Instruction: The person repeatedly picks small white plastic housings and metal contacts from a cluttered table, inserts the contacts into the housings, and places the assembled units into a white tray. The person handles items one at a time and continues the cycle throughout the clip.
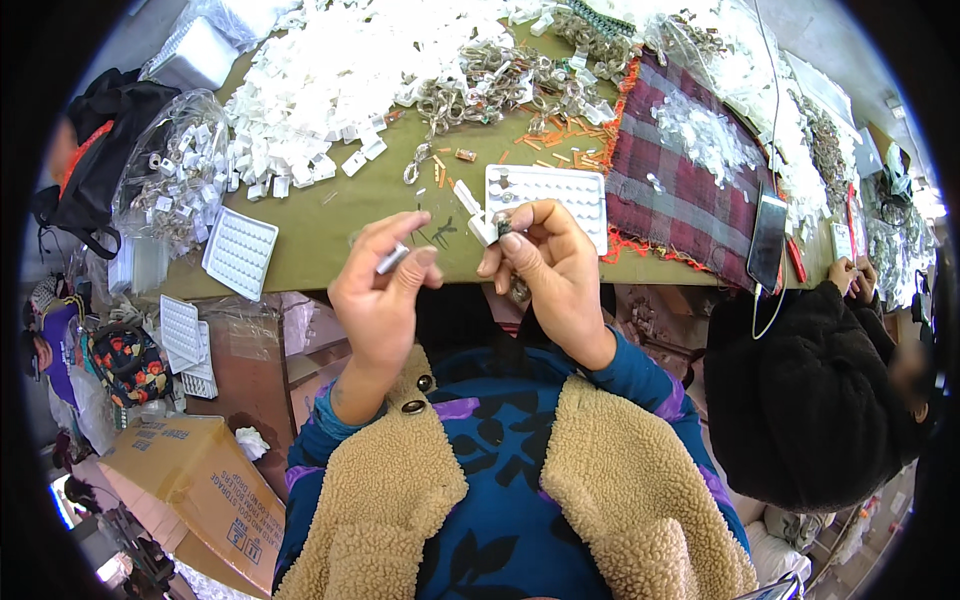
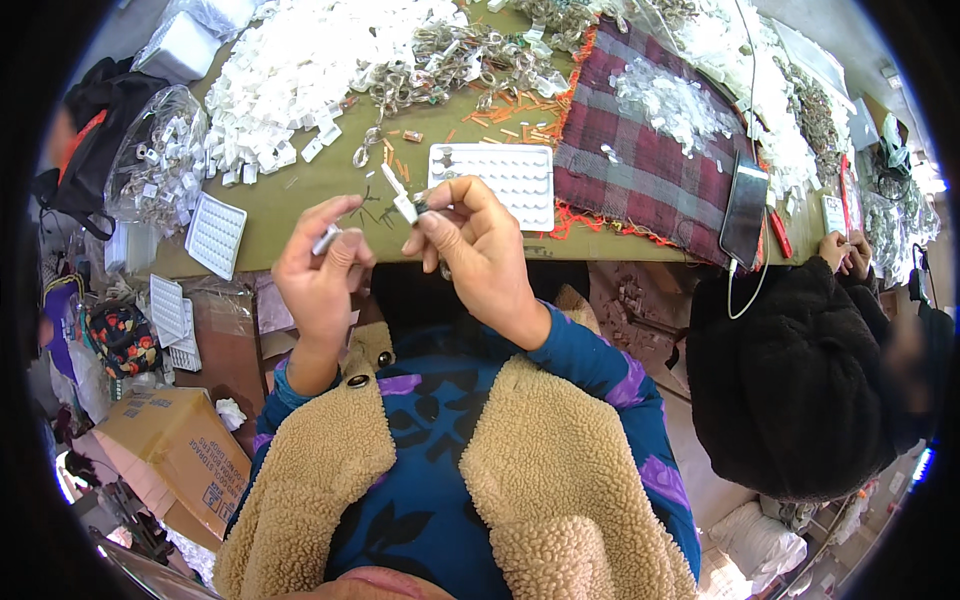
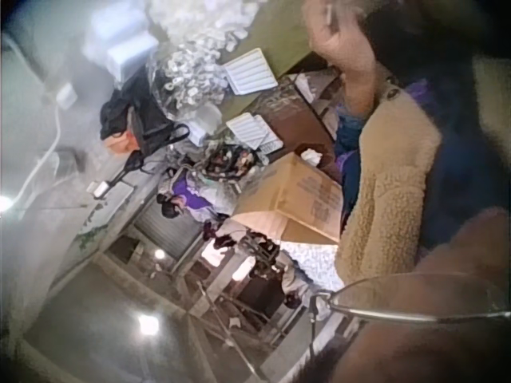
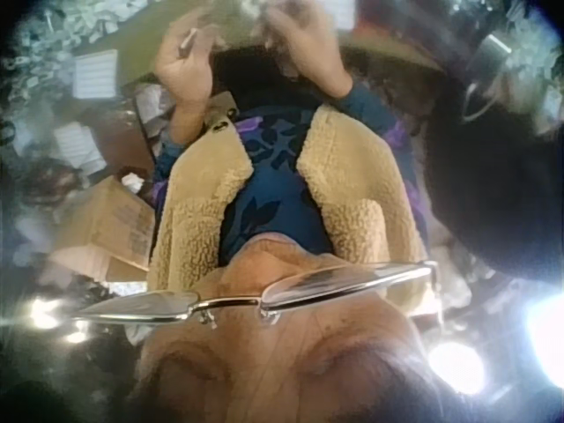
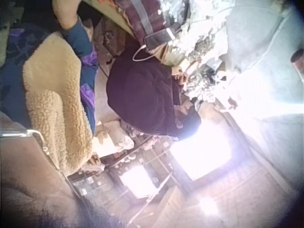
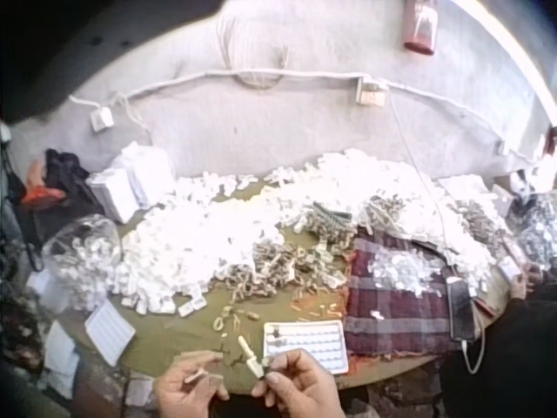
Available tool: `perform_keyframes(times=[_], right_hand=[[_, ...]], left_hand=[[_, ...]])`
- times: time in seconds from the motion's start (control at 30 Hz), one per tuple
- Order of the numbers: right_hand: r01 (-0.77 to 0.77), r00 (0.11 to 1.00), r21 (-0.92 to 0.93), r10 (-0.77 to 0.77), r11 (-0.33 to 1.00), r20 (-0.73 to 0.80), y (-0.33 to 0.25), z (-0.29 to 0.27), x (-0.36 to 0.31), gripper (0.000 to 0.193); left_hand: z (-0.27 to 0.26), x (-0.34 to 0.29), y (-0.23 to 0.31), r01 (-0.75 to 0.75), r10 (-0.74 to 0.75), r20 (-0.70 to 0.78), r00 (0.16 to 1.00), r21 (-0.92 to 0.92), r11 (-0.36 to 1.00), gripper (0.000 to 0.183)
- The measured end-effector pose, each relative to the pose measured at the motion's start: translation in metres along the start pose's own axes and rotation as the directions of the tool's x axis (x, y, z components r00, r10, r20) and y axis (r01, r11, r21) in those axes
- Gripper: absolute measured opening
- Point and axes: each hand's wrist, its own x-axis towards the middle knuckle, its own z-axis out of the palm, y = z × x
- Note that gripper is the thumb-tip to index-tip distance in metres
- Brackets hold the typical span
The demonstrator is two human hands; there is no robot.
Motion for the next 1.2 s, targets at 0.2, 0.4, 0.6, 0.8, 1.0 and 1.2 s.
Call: perform_keyframes(times=[0.2, 0.4, 0.6, 0.8, 1.0, 1.2], right_hand=[[0.39, 0.92, -0.534, -0.299, 0.75, 0.252, 0.007, 0.01, -0.007, 0.011], [0.059, 0.998, -0.105, -0.058, 0.993, 0.011, -0.001, 0.012, -0.009, 0.006], [-0.201, 0.98, -0.049, 0.2, 0.978, -0.018, -0.007, 0.019, -0.004, 0.012], [-0.29, 0.957, -0.155, 0.282, 0.944, -0.071, -0.009, 0.017, -0.003, 0.01], [0.418, 0.905, -0.659, -0.347, 0.625, 0.245, 0.003, 0.017, -0.007, 0.017], [0.48, 0.857, -0.736, -0.434, 0.477, 0.278, 0.013, 0.017, -0.008, 0.021]], left_hand=[[-0.009, -0.001, -0.003, 0.519, -0.414, 0.315, 0.854, -0.462, 0.719, 0.029], [-0.009, -0.003, -0.014, 0.546, -0.435, 0.33, 0.838, -0.523, 0.655, 0.031], [-0.009, -0.009, -0.018, 0.367, -0.294, 0.233, 0.927, -0.403, 0.839, 0.03], [-0.01, -0.013, -0.017, 0.389, -0.314, 0.236, 0.92, -0.431, 0.814, 0.028], [-0.016, -0.013, -0.025, 0.499, -0.412, 0.284, 0.866, -0.55, 0.67, 0.026], [-0.01, -0.015, -0.026, 0.471, -0.409, 0.238, 0.881, -0.523, 0.71, 0.029]])
